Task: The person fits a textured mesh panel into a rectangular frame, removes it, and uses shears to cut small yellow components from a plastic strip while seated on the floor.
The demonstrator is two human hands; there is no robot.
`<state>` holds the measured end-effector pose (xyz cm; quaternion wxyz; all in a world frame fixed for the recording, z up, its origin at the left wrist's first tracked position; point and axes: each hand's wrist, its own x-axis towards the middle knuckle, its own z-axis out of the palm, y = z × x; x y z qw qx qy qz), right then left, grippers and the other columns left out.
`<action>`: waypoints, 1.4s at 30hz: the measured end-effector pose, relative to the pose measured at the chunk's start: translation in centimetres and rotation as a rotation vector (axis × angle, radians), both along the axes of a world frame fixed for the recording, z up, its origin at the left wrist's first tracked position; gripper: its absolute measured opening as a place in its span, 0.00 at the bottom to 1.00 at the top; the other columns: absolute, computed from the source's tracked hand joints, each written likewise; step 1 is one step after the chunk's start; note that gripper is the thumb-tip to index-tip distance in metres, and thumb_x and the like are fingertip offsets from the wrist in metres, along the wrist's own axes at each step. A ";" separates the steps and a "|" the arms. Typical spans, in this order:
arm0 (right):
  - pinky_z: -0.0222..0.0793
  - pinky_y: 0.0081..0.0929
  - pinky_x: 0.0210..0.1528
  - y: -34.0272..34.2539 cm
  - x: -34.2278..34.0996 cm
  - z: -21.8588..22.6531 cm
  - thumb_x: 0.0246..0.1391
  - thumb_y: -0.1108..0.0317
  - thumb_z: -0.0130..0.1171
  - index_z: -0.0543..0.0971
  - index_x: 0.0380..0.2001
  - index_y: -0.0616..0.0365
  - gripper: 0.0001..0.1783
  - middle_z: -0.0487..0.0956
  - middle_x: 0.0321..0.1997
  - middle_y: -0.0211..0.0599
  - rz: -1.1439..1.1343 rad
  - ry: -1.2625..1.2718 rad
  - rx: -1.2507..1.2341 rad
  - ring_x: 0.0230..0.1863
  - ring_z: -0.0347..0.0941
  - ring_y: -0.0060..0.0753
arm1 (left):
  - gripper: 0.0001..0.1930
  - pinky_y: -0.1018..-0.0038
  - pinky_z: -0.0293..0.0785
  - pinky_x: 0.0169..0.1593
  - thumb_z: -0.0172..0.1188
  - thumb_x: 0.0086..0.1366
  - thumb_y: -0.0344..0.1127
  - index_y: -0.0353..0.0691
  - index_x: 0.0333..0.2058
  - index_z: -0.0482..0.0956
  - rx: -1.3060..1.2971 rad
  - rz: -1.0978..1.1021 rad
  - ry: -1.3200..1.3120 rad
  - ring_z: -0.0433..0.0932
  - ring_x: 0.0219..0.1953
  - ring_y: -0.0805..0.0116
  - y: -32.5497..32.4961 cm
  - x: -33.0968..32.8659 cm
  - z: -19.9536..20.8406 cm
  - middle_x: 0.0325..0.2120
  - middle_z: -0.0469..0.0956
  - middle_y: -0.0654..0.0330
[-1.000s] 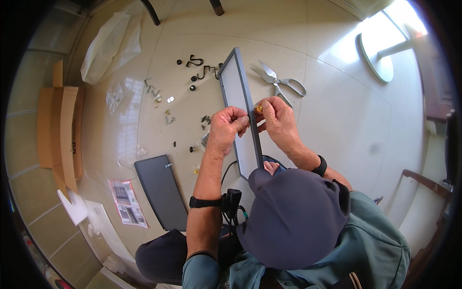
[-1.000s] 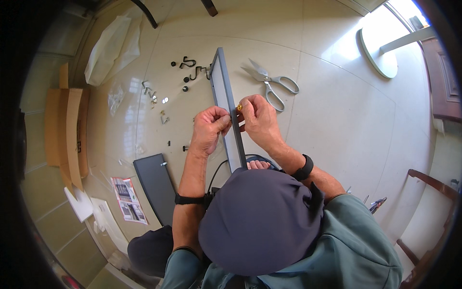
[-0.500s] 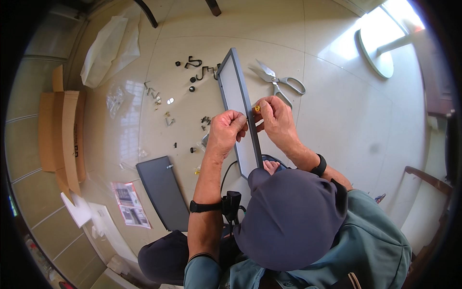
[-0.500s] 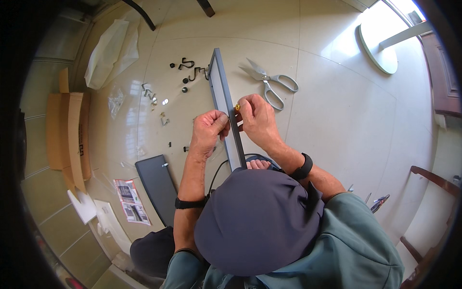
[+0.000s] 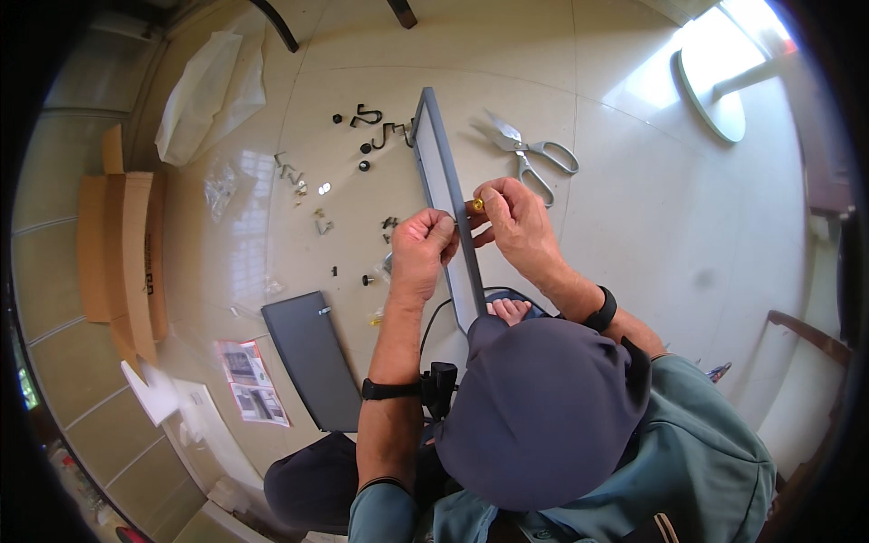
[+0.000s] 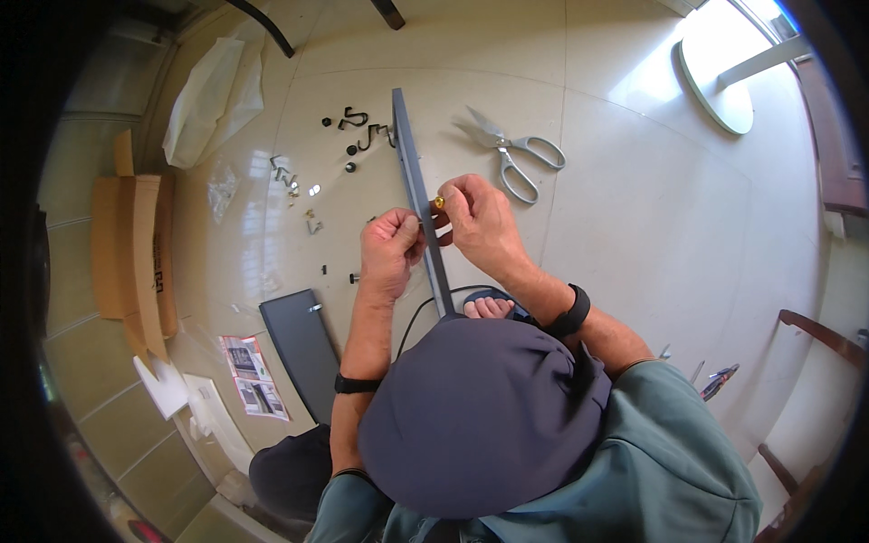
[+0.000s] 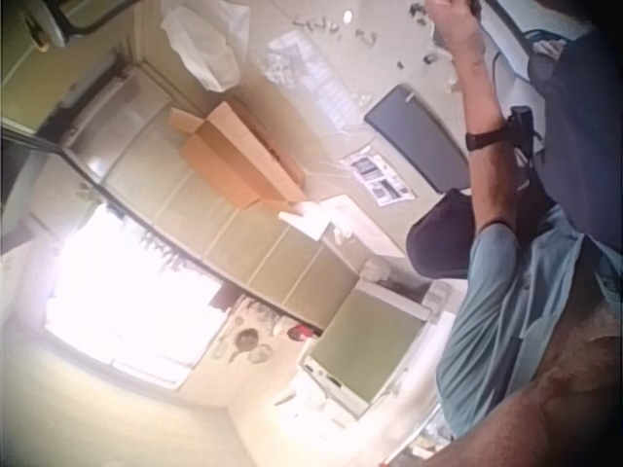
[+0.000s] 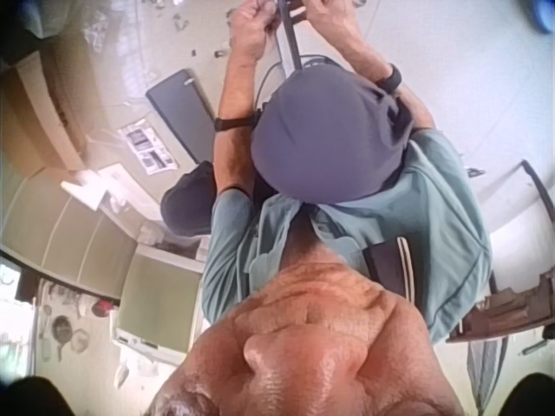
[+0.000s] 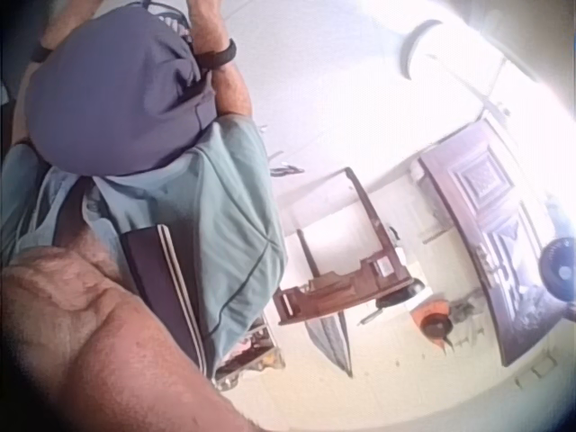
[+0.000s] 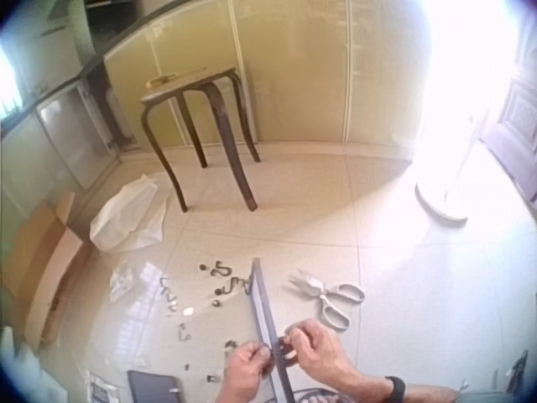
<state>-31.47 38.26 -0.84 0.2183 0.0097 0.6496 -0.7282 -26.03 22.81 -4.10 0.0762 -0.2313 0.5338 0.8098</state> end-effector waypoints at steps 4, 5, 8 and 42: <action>0.83 0.31 0.35 -1.7 -0.4 0.3 0.68 0.62 0.47 0.72 0.40 0.72 0.18 0.81 0.39 0.52 0.089 -0.102 -0.166 0.39 0.82 0.39 | 0.08 0.85 0.62 0.22 0.58 0.69 0.35 0.39 0.32 0.78 0.108 0.089 -0.026 0.68 0.19 0.81 -2.6 0.9 0.1 0.23 0.76 0.67; 0.83 0.31 0.35 -2.3 -0.4 0.3 0.68 0.62 0.47 0.72 0.40 0.72 0.18 0.81 0.39 0.52 0.098 -0.109 -0.183 0.39 0.82 0.39 | 0.08 0.85 0.62 0.22 0.58 0.69 0.35 0.39 0.32 0.78 0.091 0.098 -0.031 0.68 0.19 0.81 -3.2 1.3 0.1 0.23 0.76 0.67; 0.83 0.32 0.36 -3.6 -0.4 0.3 0.67 0.62 0.46 0.72 0.41 0.73 0.19 0.80 0.40 0.52 0.129 -0.149 -0.241 0.40 0.82 0.40 | 0.07 0.85 0.63 0.22 0.57 0.70 0.34 0.38 0.34 0.78 0.059 0.121 -0.020 0.68 0.19 0.81 -4.2 1.9 0.8 0.23 0.76 0.67; 0.82 0.30 0.34 -2.9 0.0 -0.3 0.69 0.58 0.47 0.72 0.42 0.68 0.19 0.80 0.40 0.51 0.030 -0.091 -0.134 0.39 0.82 0.36 | 0.18 0.78 0.75 0.37 0.61 0.61 0.20 0.30 0.51 0.79 -0.468 0.350 0.137 0.74 0.35 0.76 3.2 3.0 3.5 0.39 0.74 0.63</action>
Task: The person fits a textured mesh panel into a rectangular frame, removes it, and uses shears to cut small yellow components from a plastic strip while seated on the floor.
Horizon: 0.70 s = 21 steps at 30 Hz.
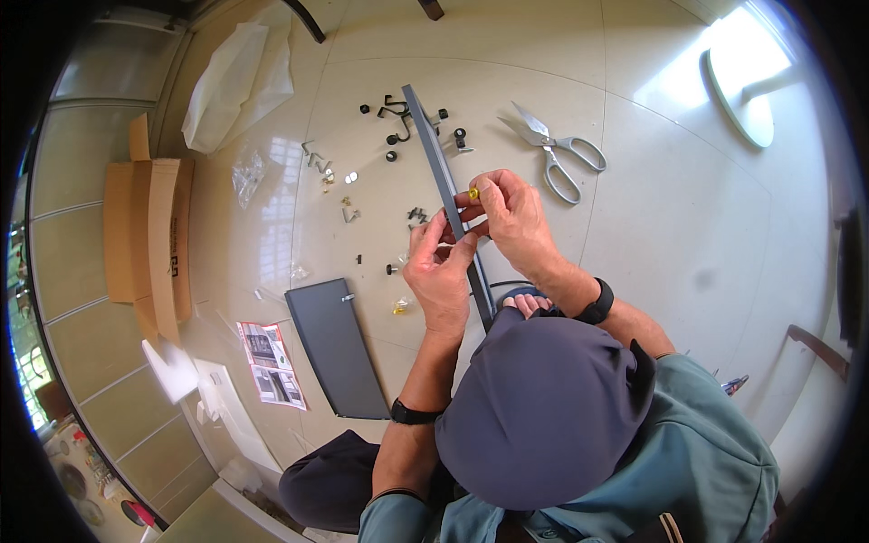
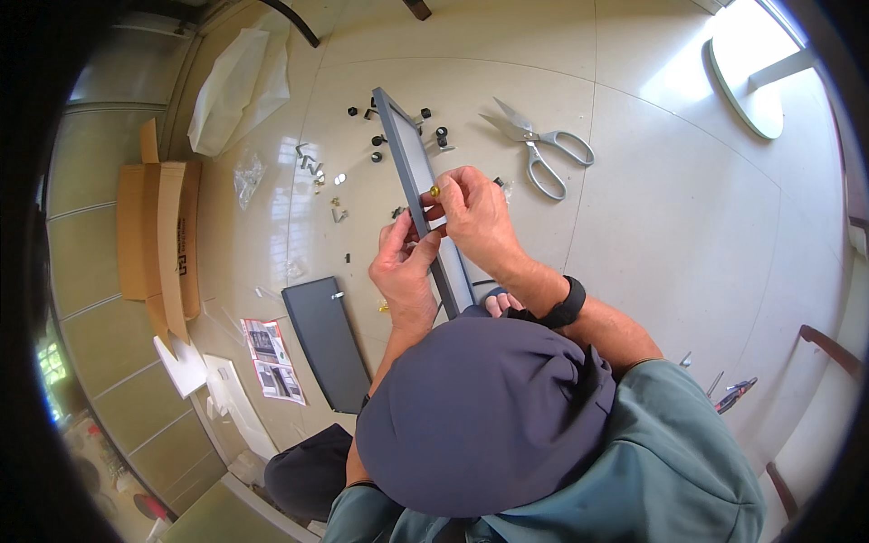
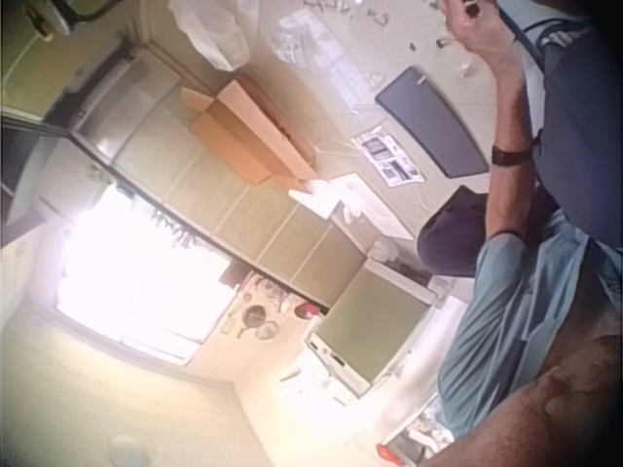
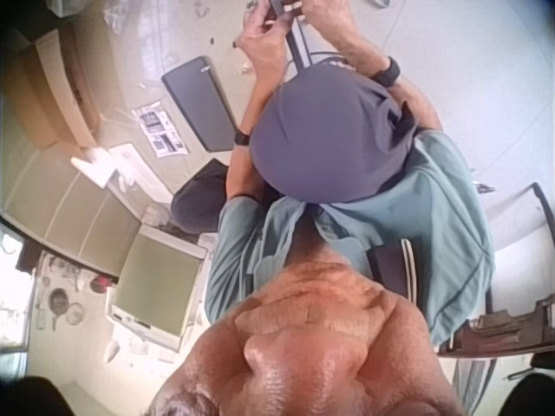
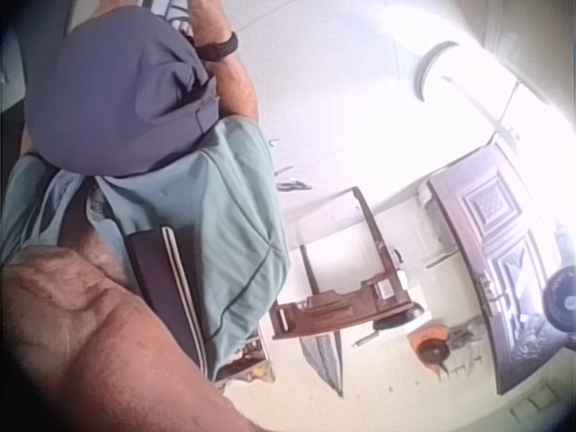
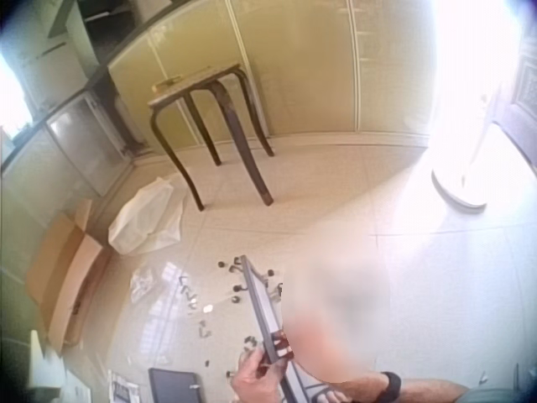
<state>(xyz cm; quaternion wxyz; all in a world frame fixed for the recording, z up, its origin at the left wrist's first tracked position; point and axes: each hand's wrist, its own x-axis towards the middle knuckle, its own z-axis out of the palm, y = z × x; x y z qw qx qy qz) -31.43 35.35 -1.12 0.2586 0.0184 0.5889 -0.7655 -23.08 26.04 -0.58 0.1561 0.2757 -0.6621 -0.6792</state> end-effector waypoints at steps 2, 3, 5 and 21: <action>0.82 0.30 0.34 0.0 0.0 0.0 0.69 0.59 0.47 0.72 0.43 0.68 0.19 0.80 0.41 0.51 0.009 0.029 0.004 0.40 0.82 0.37 | 0.21 0.77 0.76 0.38 0.61 0.59 0.18 0.30 0.53 0.78 -0.015 0.002 -0.002 0.74 0.37 0.76 0.4 0.0 0.1 0.40 0.73 0.63; 0.82 0.30 0.34 0.0 0.0 0.0 0.69 0.59 0.47 0.72 0.43 0.68 0.19 0.80 0.41 0.51 0.011 0.027 0.002 0.40 0.82 0.37 | 0.23 0.76 0.76 0.44 0.60 0.59 0.16 0.27 0.54 0.75 0.007 0.017 -0.011 0.76 0.41 0.74 0.6 0.0 0.1 0.43 0.73 0.61; 0.82 0.30 0.34 0.0 0.0 0.0 0.69 0.59 0.47 0.71 0.43 0.68 0.18 0.80 0.41 0.51 -0.014 0.000 -0.006 0.40 0.82 0.37 | 0.25 0.74 0.77 0.50 0.59 0.58 0.13 0.24 0.56 0.72 0.027 0.032 -0.022 0.77 0.45 0.72 1.0 0.0 0.3 0.46 0.72 0.60; 0.82 0.29 0.34 -0.2 0.2 0.7 0.67 0.63 0.46 0.71 0.42 0.70 0.16 0.81 0.38 0.49 -0.040 -0.016 0.013 0.38 0.82 0.35 | 0.13 0.79 0.69 0.37 0.58 0.67 0.26 0.26 0.47 0.80 0.350 0.159 0.034 0.71 0.32 0.76 -0.7 -0.2 -1.9 0.32 0.79 0.62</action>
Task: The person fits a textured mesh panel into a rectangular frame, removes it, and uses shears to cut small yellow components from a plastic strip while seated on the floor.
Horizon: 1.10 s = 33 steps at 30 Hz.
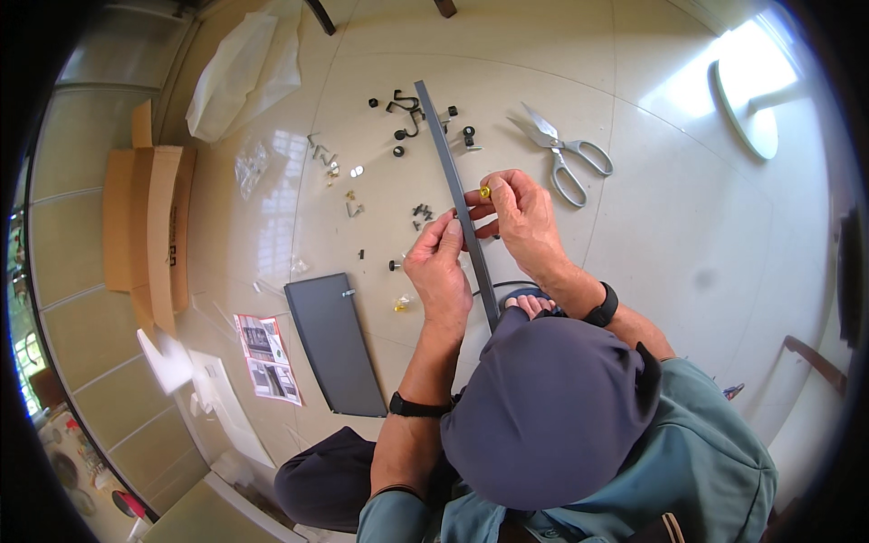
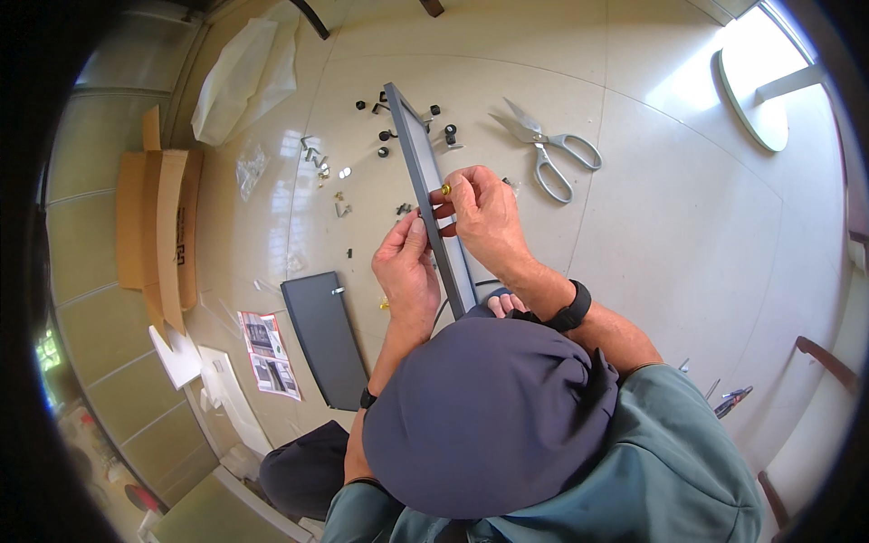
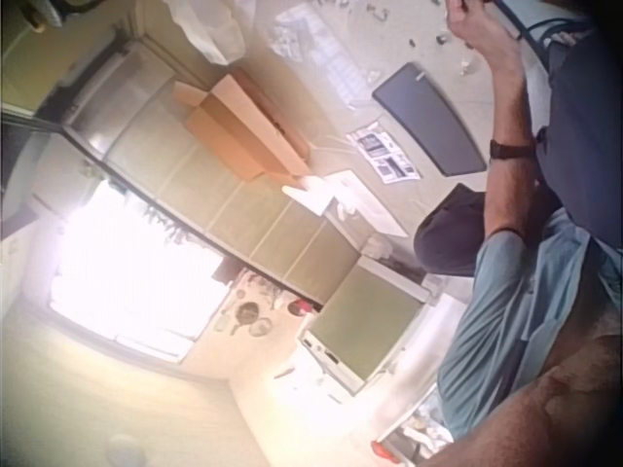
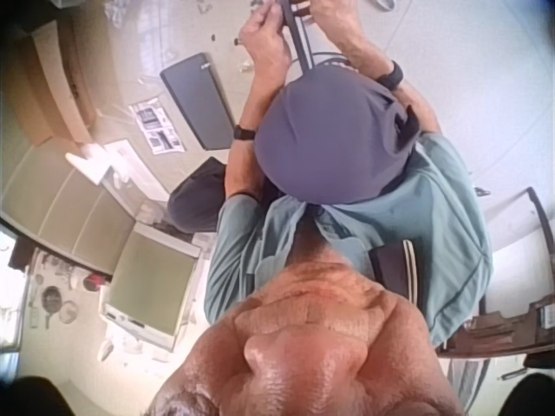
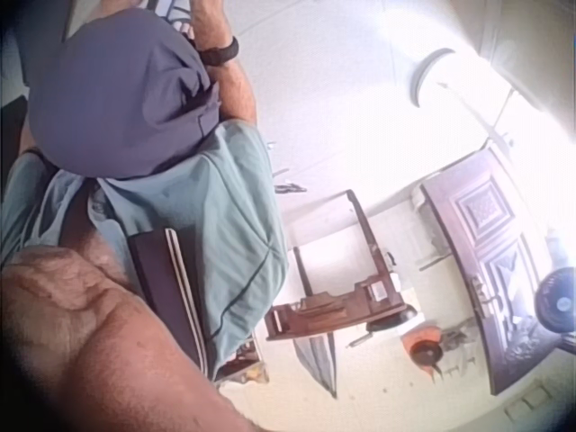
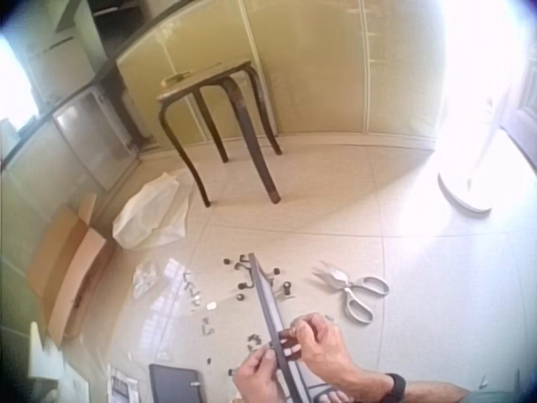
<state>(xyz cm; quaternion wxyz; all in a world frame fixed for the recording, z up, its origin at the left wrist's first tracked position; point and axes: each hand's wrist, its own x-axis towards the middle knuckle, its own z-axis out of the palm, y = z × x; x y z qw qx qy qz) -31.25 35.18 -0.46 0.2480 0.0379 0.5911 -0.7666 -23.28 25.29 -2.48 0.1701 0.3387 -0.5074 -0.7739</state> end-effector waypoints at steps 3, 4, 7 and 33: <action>0.82 0.29 0.35 0.0 0.0 0.0 0.67 0.63 0.45 0.71 0.42 0.70 0.17 0.81 0.39 0.49 0.015 0.001 0.007 0.38 0.82 0.35 | 0.11 0.77 0.72 0.40 0.57 0.68 0.27 0.26 0.45 0.80 0.025 -0.026 0.003 0.75 0.33 0.73 -0.7 0.0 -0.6 0.33 0.80 0.59; 0.82 0.29 0.35 0.0 -0.1 0.0 0.67 0.63 0.45 0.71 0.43 0.70 0.17 0.81 0.39 0.49 0.023 0.001 0.008 0.38 0.82 0.35 | 0.10 0.75 0.76 0.43 0.55 0.69 0.27 0.26 0.44 0.79 0.023 -0.059 0.013 0.80 0.36 0.70 -1.0 0.0 -0.9 0.36 0.82 0.55; 0.82 0.29 0.34 0.0 0.0 -0.1 0.68 0.61 0.46 0.71 0.43 0.69 0.18 0.81 0.40 0.51 0.017 0.001 0.011 0.38 0.83 0.36 | 0.09 0.75 0.77 0.42 0.56 0.69 0.27 0.27 0.42 0.79 0.053 -0.050 0.035 0.79 0.35 0.71 -1.0 -0.1 -1.3 0.35 0.82 0.56; 0.83 0.29 0.33 -0.3 0.2 -0.1 0.68 0.63 0.47 0.71 0.42 0.70 0.16 0.81 0.38 0.47 0.054 0.055 0.020 0.37 0.83 0.34 | 0.05 0.78 0.74 0.32 0.56 0.66 0.23 0.30 0.37 0.80 -0.826 -0.082 -0.059 0.75 0.27 0.76 -1.3 -0.3 -0.3 0.29 0.78 0.62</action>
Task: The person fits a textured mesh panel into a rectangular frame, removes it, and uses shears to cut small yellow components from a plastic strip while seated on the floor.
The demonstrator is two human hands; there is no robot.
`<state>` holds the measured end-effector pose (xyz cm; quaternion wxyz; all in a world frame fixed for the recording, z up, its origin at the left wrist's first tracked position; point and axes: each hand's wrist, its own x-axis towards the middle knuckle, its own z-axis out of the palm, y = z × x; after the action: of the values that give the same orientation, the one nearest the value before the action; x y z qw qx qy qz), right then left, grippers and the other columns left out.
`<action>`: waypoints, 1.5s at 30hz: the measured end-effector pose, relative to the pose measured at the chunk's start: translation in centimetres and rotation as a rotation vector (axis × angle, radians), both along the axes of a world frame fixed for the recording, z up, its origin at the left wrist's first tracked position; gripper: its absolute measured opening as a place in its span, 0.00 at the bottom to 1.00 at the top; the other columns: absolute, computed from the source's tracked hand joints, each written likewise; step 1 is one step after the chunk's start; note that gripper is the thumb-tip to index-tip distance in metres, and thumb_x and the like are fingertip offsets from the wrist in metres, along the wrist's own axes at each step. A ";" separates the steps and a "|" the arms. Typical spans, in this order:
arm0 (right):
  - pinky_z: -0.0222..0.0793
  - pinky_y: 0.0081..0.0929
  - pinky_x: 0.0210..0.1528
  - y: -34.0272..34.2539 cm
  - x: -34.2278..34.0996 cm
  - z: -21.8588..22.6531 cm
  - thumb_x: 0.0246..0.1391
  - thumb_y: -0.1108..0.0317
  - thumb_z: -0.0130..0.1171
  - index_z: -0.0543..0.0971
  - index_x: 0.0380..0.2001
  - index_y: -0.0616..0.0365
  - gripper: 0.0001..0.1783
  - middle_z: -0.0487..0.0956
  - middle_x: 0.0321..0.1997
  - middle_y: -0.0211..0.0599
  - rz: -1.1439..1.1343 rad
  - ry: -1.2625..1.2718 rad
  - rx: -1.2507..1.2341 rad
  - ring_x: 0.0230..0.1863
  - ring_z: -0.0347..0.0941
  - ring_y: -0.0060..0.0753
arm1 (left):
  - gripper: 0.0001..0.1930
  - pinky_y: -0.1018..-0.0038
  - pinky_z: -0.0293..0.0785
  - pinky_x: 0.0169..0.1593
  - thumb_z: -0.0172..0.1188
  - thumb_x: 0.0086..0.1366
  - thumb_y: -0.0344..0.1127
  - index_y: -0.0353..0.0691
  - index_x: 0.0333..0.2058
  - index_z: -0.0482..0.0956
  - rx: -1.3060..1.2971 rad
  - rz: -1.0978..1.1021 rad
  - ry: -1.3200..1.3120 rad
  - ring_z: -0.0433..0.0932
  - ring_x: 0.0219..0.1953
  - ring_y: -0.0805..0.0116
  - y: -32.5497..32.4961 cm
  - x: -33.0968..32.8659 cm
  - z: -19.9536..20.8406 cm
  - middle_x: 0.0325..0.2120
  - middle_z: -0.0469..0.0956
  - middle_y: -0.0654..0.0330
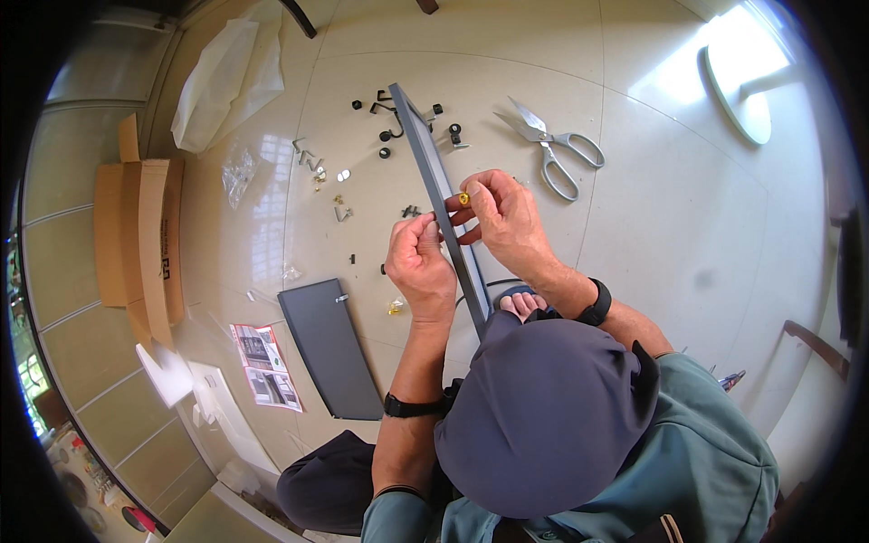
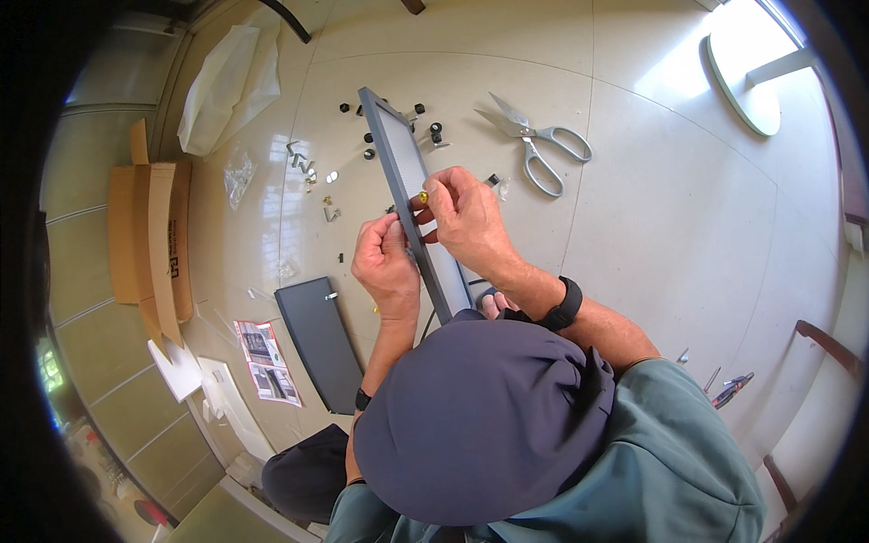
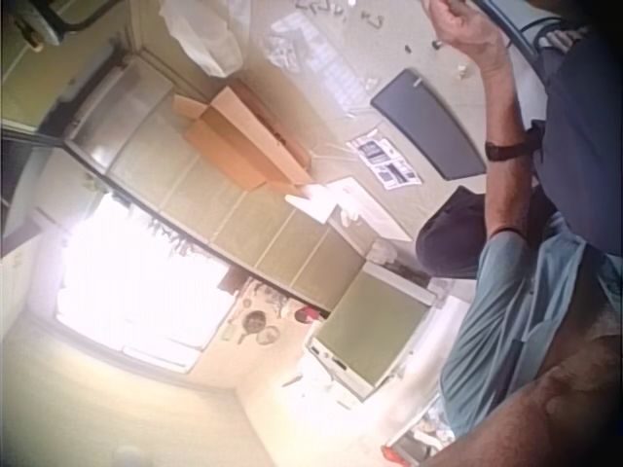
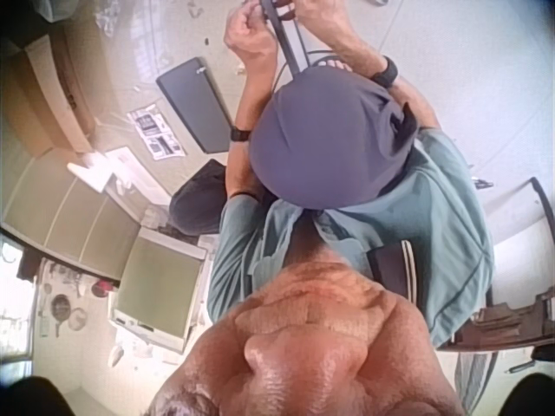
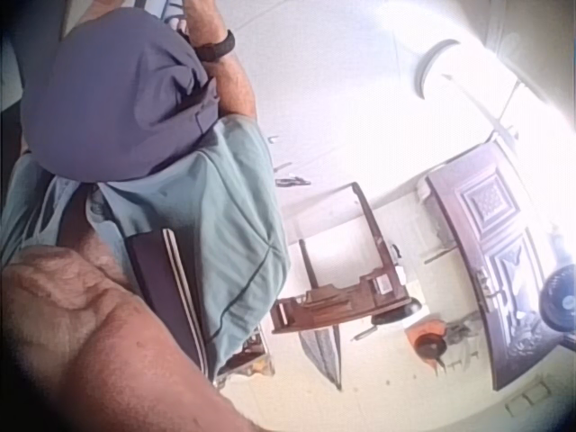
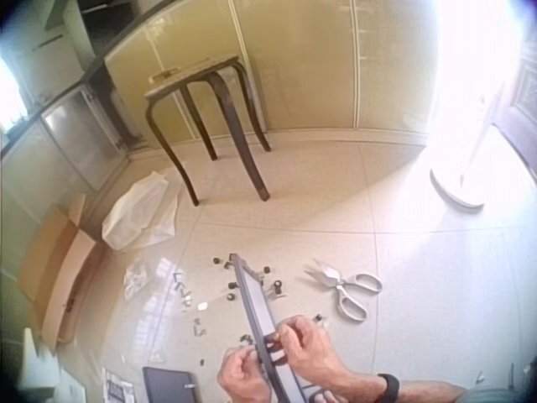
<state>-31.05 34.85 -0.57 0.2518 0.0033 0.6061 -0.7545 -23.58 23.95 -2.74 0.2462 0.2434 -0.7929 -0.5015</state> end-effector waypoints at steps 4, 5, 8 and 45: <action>0.83 0.30 0.33 0.0 0.0 0.1 0.69 0.64 0.47 0.71 0.43 0.70 0.15 0.81 0.37 0.46 0.008 -0.003 0.011 0.37 0.83 0.34 | 0.05 0.76 0.76 0.32 0.55 0.66 0.22 0.30 0.36 0.80 0.181 0.034 0.015 0.76 0.27 0.73 0.3 -0.3 0.1 0.28 0.77 0.61; 0.84 0.31 0.33 0.0 0.0 0.1 0.69 0.64 0.47 0.71 0.43 0.70 0.15 0.81 0.37 0.46 0.010 0.005 0.017 0.37 0.82 0.33 | 0.05 0.76 0.76 0.32 0.55 0.66 0.22 0.30 0.36 0.80 0.181 0.033 0.015 0.76 0.27 0.73 0.4 -0.2 0.0 0.28 0.77 0.61; 0.83 0.28 0.32 0.0 0.1 0.1 0.69 0.62 0.46 0.72 0.42 0.68 0.17 0.81 0.39 0.48 0.004 0.038 0.043 0.38 0.83 0.34 | 0.05 0.77 0.75 0.32 0.55 0.67 0.23 0.30 0.37 0.81 0.348 0.036 0.037 0.75 0.28 0.75 0.2 0.1 -0.7 0.28 0.77 0.62; 0.83 0.30 0.31 0.0 -0.2 0.1 0.67 0.66 0.47 0.72 0.41 0.71 0.15 0.81 0.35 0.45 -0.022 0.013 0.027 0.34 0.82 0.32 | 0.09 0.79 0.75 0.35 0.57 0.67 0.27 0.27 0.42 0.80 0.398 -0.023 -0.031 0.78 0.33 0.75 0.9 0.5 0.6 0.42 0.80 0.57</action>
<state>-31.20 34.87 -0.50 0.2392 0.0084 0.6179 -0.7490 -23.07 24.88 -2.12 0.1754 0.2859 -0.6846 -0.6472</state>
